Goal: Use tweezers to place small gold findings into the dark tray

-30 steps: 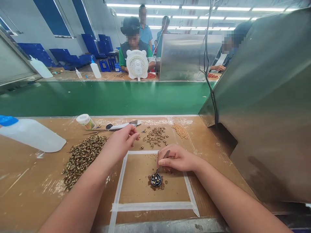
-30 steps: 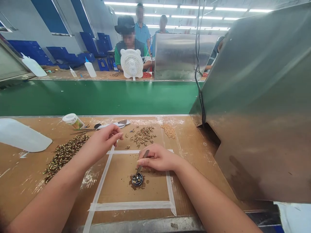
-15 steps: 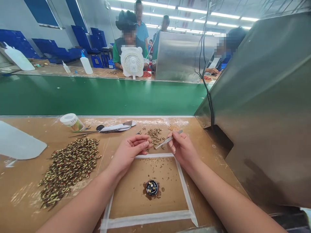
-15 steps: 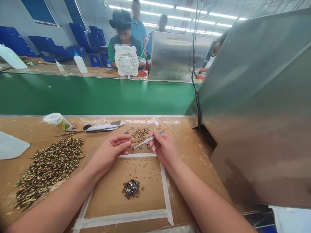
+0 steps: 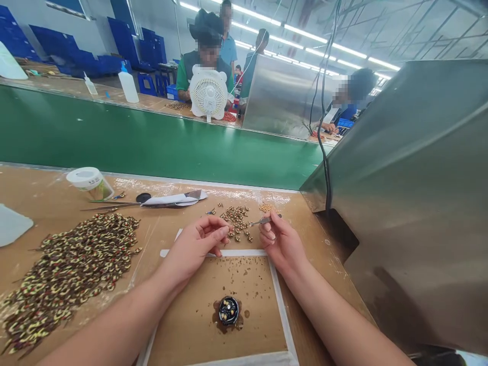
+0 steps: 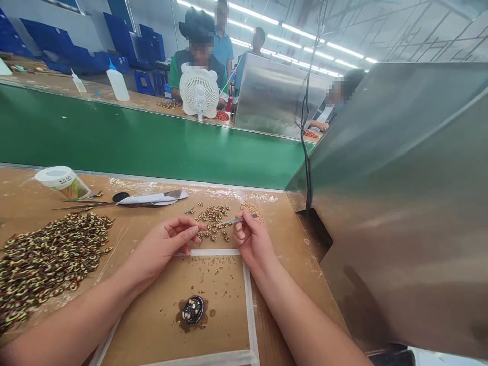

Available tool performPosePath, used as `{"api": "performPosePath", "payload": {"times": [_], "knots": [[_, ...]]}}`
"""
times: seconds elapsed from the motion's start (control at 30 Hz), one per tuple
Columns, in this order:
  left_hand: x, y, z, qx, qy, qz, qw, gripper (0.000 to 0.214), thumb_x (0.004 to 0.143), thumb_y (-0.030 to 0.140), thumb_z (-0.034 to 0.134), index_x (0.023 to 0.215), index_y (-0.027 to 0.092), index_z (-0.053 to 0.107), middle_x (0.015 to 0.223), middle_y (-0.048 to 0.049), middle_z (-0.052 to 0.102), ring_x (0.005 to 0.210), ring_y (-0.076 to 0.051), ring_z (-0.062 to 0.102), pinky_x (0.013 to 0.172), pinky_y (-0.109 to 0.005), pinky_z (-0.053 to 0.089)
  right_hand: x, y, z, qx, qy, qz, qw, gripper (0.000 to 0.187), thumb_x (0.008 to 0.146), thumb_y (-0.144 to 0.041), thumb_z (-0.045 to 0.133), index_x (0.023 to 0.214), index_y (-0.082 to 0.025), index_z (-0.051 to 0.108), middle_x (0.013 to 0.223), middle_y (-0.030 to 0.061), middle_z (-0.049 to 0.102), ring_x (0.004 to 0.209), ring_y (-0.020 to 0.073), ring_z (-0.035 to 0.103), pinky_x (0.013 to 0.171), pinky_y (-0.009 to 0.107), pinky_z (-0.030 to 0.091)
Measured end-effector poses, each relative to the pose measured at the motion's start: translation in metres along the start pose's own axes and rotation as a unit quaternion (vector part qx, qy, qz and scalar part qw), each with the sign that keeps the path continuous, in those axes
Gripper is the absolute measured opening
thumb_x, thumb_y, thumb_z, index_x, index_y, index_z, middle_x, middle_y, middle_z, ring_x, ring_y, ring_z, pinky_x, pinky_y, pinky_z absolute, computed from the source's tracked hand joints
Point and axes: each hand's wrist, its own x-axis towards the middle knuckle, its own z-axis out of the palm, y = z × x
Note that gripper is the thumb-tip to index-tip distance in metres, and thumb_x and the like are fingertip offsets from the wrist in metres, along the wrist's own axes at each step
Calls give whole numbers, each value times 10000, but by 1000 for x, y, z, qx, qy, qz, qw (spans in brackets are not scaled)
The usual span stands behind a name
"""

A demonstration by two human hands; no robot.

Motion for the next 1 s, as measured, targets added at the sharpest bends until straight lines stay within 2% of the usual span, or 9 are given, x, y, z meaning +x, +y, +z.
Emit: {"api": "performPosePath", "payload": {"times": [0.1,0.3,0.4,0.73,1.0], "knots": [[0,-1,0,-1,10,0,1000,328,796,464,894,937,202,759,841,-35,719,743,-161,670,543,-212,529,-4,0,5,-17,11,-19,1000,343,771,-448,917,816,-176,713,575,-51,570,438,54,397,407,154,347],[-1,-2,-1,-8,13,-27,1000,311,776,417,908,987,202,831,1008,-98,808,782,-167,729,576,-206,546,-14,-1,18,-74,20,-91,993,381,799,-527,901,813,-168,772,583,-21,629,454,75,506,437,181,425],[-1,-2,-1,-15,26,-34,999,314,751,384,925,991,194,855,1014,-116,825,789,-169,747,596,-200,564,-15,-1,20,-89,34,-110,989,398,788,-535,912,816,-159,786,605,-5,662,465,82,542,449,187,447],[1,-2,-1,-85,40,-66,993,418,626,329,1022,973,169,851,951,-120,843,836,-182,804,731,-202,635,-13,1,17,-100,40,-112,988,419,772,-548,921,822,-153,789,598,4,679,464,88,569,451,183,463],[1,-2,1,-95,44,-68,992,409,626,298,1025,962,159,838,915,-96,839,821,-174,813,751,-195,638,-13,6,14,-150,23,-133,979,396,872,-551,829,838,-159,784,650,23,697,505,109,592,497,224,491]]}}
